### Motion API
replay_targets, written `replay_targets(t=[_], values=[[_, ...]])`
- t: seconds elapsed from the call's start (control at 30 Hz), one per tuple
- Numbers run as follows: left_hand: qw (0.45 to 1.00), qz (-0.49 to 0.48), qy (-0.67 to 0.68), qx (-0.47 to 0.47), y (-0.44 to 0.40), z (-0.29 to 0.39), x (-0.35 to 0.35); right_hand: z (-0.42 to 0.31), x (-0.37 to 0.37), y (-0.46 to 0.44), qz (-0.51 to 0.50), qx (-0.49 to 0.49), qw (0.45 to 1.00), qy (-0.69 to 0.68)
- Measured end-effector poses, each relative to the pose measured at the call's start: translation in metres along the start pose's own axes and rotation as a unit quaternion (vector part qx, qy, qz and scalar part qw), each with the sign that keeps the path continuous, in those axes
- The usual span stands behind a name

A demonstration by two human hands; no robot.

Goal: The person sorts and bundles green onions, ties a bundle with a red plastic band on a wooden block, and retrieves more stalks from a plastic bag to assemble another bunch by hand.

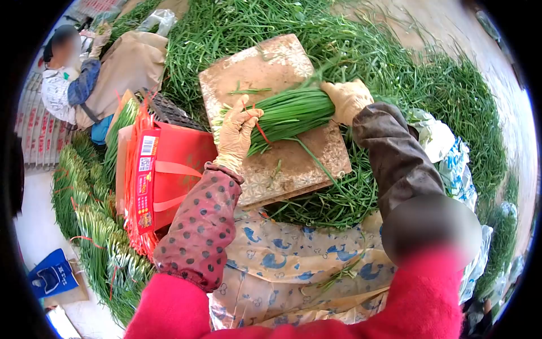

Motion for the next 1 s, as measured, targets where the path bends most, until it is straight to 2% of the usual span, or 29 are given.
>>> replay_targets(t=[0.03,0.1,0.13,0.17,0.2,0.27,0.33,0.43,0.5,0.53,0.6,0.63,0.67,0.7,0.73,0.77,0.8,0.83,0.87,0.93,0.97,1.0], values=[[1.0,0.005,-0.005,-0.004,0.0,0.001,0.0,-0.008,0.009,0.008,0.008,-0.006,1.0,0.014],[0.982,0.035,0.184,-0.011,0.001,0.003,0.008,-0.021,0.045,0.02,0.016,0.006,0.998,0.056],[0.99,0.025,0.135,-0.019,0.0,0.007,0.017,-0.043,0.083,0.033,-0.014,-0.048,0.995,0.089],[0.968,0.075,0.239,0.029,0.003,0.02,0.019,-0.051,0.104,0.042,0.066,-0.015,0.983,0.171],[0.952,0.09,0.291,0.018,0.003,0.03,0.024,-0.045,0.116,0.046,0.233,0.093,0.942,0.221],[0.915,0.129,0.383,0.003,0.005,0.059,0.03,-0.056,0.167,0.065,0.39,0.215,0.849,0.284],[0.91,0.155,0.386,0.004,0.006,0.094,0.033,-0.107,0.206,0.107,0.389,0.151,0.868,0.27],[0.881,0.198,0.43,0.006,0.011,0.12,0.025,-0.142,0.196,0.137,0.354,0.165,0.85,0.355],[0.857,0.221,0.454,0.104,0.023,0.104,0.011,-0.159,0.172,0.136,0.32,0.17,0.817,0.449],[0.859,0.203,0.461,0.095,0.032,0.077,0.0,-0.167,0.16,0.128,0.297,0.165,0.792,0.507],[0.87,0.179,0.432,0.158,0.038,0.059,-0.012,-0.178,0.154,0.106,0.234,0.145,0.772,0.572],[0.88,0.184,0.392,0.196,0.035,0.052,-0.014,-0.169,0.158,0.104,0.224,0.136,0.804,0.534],[0.907,0.159,0.362,0.144,0.032,0.044,-0.011,-0.16,0.161,0.101,0.215,0.126,0.833,0.494],[0.93,0.133,0.328,0.1,0.029,0.061,0.002,-0.145,0.162,0.098,0.185,0.114,0.887,0.407],[0.929,0.142,0.34,0.048,0.021,0.069,0.009,-0.109,0.155,0.096,0.332,0.155,0.872,0.325],[0.931,0.135,0.335,0.056,0.009,0.07,0.016,-0.081,0.159,0.101,0.354,0.176,0.891,0.224],[0.955,0.147,0.257,-0.011,-0.001,0.08,0.02,-0.062,0.16,0.104,0.293,0.096,0.932,0.193],[0.969,0.157,0.175,-0.078,-0.009,0.091,0.025,-0.047,0.157,0.102,0.268,0.029,0.95,0.156],[0.983,0.121,0.115,-0.081,-0.016,0.101,0.03,-0.033,0.153,0.101,0.139,-0.067,0.98,0.129],[0.994,0.081,-0.005,-0.068,-0.021,0.085,0.015,-0.024,0.129,0.107,0.076,-0.197,0.924,0.319],[0.993,0.068,-0.086,-0.051,-0.022,0.085,0.003,-0.03,0.114,0.105,0.018,-0.238,0.91,0.34],[0.994,0.064,0.076,0.038,-0.02,0.053,-0.022,-0.044,0.109,0.102,-0.129,-0.213,0.928,0.277]])
Point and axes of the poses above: each hand's wrist, its own y-axis away from the middle knuckle, its own x-axis out of the back of the hand, z = x × y, the point moved 1 cm from there along -y, towards the middle knuckle, and after that the axes turned 6 degrees about -z, right-handed, at the moved point
